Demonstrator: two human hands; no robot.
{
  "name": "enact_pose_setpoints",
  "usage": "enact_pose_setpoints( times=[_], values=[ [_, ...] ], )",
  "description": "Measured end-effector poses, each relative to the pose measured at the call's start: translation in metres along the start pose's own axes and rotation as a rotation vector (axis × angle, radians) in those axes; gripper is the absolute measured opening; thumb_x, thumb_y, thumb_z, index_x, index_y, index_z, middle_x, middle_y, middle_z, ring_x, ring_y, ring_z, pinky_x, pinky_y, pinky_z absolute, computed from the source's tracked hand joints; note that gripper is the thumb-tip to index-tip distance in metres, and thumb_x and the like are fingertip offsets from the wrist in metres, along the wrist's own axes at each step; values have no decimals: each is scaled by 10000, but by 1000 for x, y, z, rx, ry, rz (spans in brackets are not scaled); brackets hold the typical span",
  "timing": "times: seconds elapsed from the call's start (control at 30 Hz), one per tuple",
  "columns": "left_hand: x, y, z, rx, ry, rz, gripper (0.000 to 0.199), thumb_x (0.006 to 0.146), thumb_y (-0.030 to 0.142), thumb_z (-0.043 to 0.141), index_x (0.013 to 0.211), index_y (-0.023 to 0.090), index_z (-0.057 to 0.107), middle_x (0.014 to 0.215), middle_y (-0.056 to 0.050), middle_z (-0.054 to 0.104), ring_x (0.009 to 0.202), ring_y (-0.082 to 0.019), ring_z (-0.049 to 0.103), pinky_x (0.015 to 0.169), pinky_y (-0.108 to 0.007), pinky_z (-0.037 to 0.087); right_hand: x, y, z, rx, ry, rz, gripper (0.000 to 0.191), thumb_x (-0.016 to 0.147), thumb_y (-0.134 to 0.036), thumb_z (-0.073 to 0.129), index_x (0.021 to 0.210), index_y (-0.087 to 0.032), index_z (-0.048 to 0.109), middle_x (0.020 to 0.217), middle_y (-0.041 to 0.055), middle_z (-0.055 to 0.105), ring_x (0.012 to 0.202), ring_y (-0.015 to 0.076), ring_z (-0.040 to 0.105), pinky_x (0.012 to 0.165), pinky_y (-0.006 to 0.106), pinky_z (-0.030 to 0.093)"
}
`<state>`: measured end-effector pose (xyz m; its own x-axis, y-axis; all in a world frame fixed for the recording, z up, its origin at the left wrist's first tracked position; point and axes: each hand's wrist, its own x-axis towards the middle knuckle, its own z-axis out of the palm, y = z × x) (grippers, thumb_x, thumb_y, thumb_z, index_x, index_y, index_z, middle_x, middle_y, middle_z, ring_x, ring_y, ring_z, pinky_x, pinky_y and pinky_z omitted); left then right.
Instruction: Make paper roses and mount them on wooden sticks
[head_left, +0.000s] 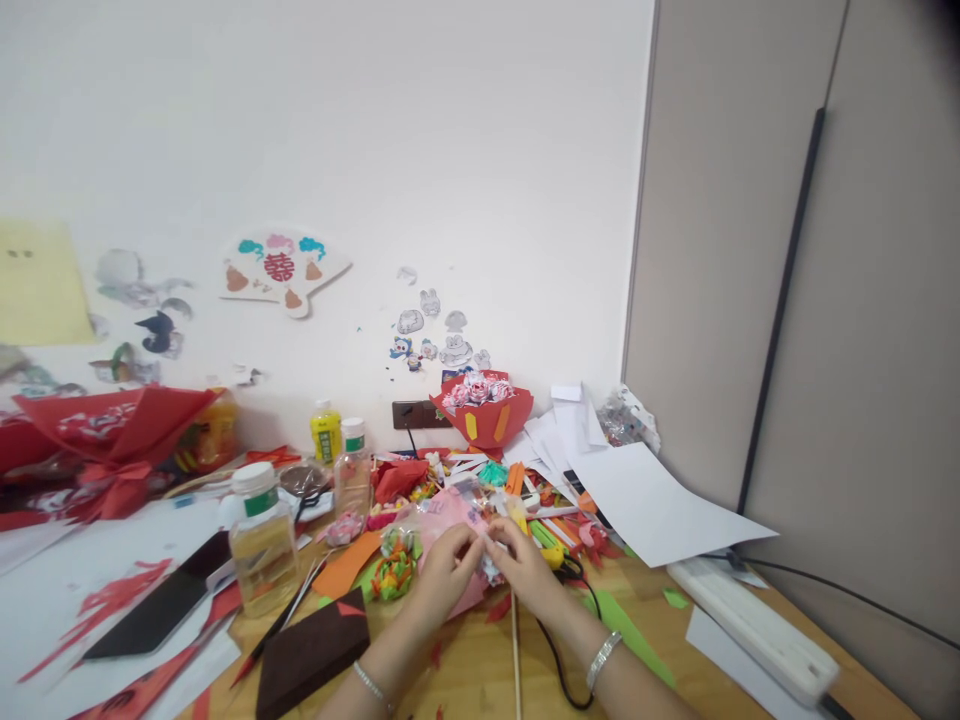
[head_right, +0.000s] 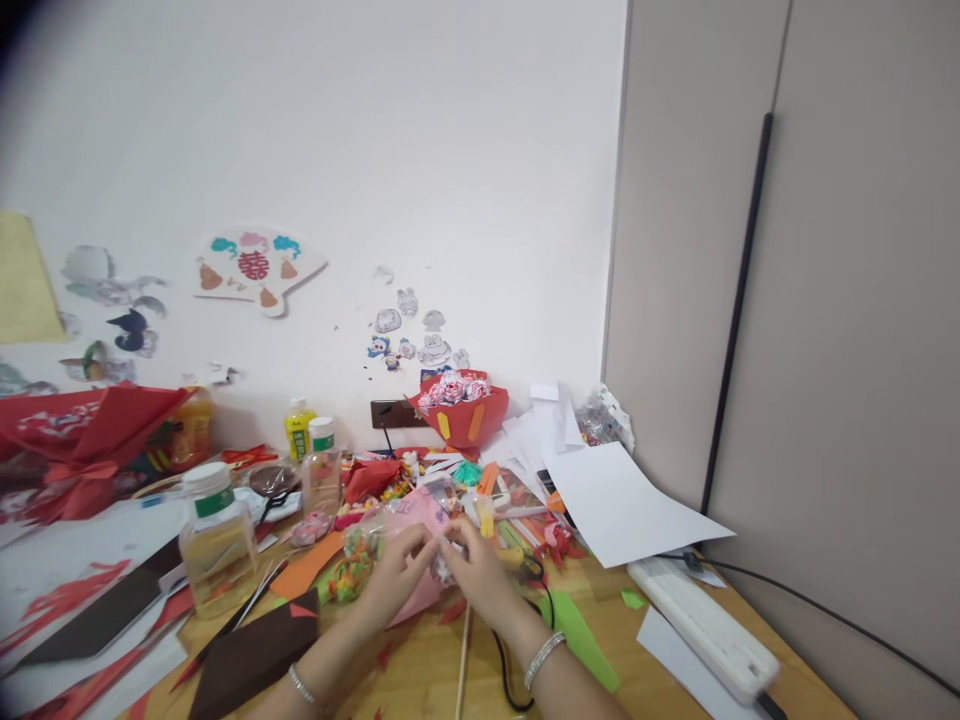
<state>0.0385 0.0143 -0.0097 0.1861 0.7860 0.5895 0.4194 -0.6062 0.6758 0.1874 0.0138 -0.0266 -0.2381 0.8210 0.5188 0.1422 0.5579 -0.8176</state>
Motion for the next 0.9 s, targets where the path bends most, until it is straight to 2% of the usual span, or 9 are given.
enact_pose_setpoints(
  times=[0.17, 0.27, 0.47, 0.53, 0.67, 0.9],
  values=[
    [4, -2, -5, -94, -30, 12, 218, 757, 383, 593, 819, 196, 687, 754, -40, 651, 682, -174, 572, 626, -264, 459, 2, 6, 3, 71, 11, 35, 250, 847, -440, 468, 842, -201, 544, 716, -17, 557, 657, 134, 543, 599, 240, 443],
    [6, -6, -6, -134, -49, 20, 198, 722, 371, 630, 752, 199, 722, 762, -57, 670, 726, -192, 605, 665, -284, 481, 3, 9, 6, 73, 33, 57, 264, 819, -446, 505, 806, -190, 569, 700, -13, 561, 661, 145, 546, 603, 253, 439],
    [7, -7, -5, -171, -8, -17, 170, 680, 360, 664, 661, 195, 703, 710, -59, 680, 716, -205, 618, 674, -298, 488, 4, 10, 5, 63, 77, 74, 266, 762, -430, 581, 698, -174, 618, 699, 8, 593, 708, 170, 561, 671, 282, 444],
    [7, -7, -4, -180, -8, -40, 153, 670, 345, 669, 673, 196, 705, 719, -58, 686, 719, -205, 622, 676, -297, 490, 5, 11, 5, 78, 77, 93, 264, 748, -426, 597, 732, -166, 639, 713, 18, 619, 705, 177, 577, 664, 288, 452],
    [6, -10, 0, -197, 5, -123, 119, 647, 294, 675, 684, 181, 685, 673, -41, 685, 651, -192, 619, 624, -286, 490, 4, 13, 6, 109, 72, 126, 232, 741, -376, 605, 805, -158, 653, 761, 36, 656, 717, 183, 602, 669, 297, 463],
    [4, -13, 3, -259, -23, -200, 176, 633, 320, 682, 590, 167, 605, 566, 1, 623, 559, -152, 566, 555, -252, 450, 4, 17, 6, 143, 73, 164, 176, 712, -337, 617, 747, -166, 597, 676, 7, 606, 631, 160, 572, 600, 276, 443]
  ],
)
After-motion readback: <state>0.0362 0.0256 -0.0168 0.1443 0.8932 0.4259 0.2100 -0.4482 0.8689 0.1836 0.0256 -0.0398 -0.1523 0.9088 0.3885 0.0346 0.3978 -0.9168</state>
